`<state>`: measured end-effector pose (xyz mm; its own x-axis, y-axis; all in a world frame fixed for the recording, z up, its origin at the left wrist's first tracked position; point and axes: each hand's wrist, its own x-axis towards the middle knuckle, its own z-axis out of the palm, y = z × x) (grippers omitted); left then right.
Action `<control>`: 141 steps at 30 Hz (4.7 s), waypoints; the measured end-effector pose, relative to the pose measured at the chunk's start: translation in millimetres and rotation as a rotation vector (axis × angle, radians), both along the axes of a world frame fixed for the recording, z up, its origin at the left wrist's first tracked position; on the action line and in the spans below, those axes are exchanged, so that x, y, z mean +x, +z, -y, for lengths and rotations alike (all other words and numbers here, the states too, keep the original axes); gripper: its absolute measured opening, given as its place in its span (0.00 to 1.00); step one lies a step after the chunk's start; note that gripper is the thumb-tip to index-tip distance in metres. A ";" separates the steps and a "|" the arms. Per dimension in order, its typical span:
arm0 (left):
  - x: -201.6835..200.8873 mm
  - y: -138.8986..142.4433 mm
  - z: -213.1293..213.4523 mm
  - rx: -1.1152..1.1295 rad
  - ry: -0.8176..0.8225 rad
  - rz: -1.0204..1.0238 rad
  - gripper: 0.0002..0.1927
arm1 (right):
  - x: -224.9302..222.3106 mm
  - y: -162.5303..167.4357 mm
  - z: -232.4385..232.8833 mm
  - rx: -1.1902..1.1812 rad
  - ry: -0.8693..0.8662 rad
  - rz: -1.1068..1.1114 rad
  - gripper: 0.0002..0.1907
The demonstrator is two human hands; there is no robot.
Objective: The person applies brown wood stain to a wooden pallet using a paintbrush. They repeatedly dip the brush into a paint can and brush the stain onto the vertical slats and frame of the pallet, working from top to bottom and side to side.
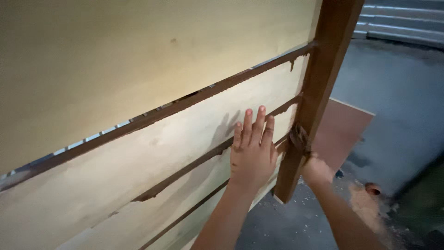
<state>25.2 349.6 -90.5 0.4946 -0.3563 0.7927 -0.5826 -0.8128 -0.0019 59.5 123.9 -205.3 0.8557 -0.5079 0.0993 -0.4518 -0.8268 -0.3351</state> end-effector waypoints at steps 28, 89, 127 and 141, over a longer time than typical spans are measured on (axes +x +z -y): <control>0.0 28.4 -18.4 0.027 0.021 0.058 0.31 | 8.0 123.9 38.0 0.053 -0.017 0.075 0.21; 5.2 -90.4 28.1 0.015 -0.036 -0.155 0.30 | -6.4 -36.4 38.6 0.161 0.012 0.133 0.21; 8.3 -126.1 12.1 0.079 0.020 -0.158 0.31 | -2.9 -130.7 35.3 0.154 -0.030 -0.038 0.20; 12.6 -141.9 21.1 0.009 -0.007 -0.092 0.32 | 8.4 -129.6 13.5 -0.038 -0.057 0.034 0.21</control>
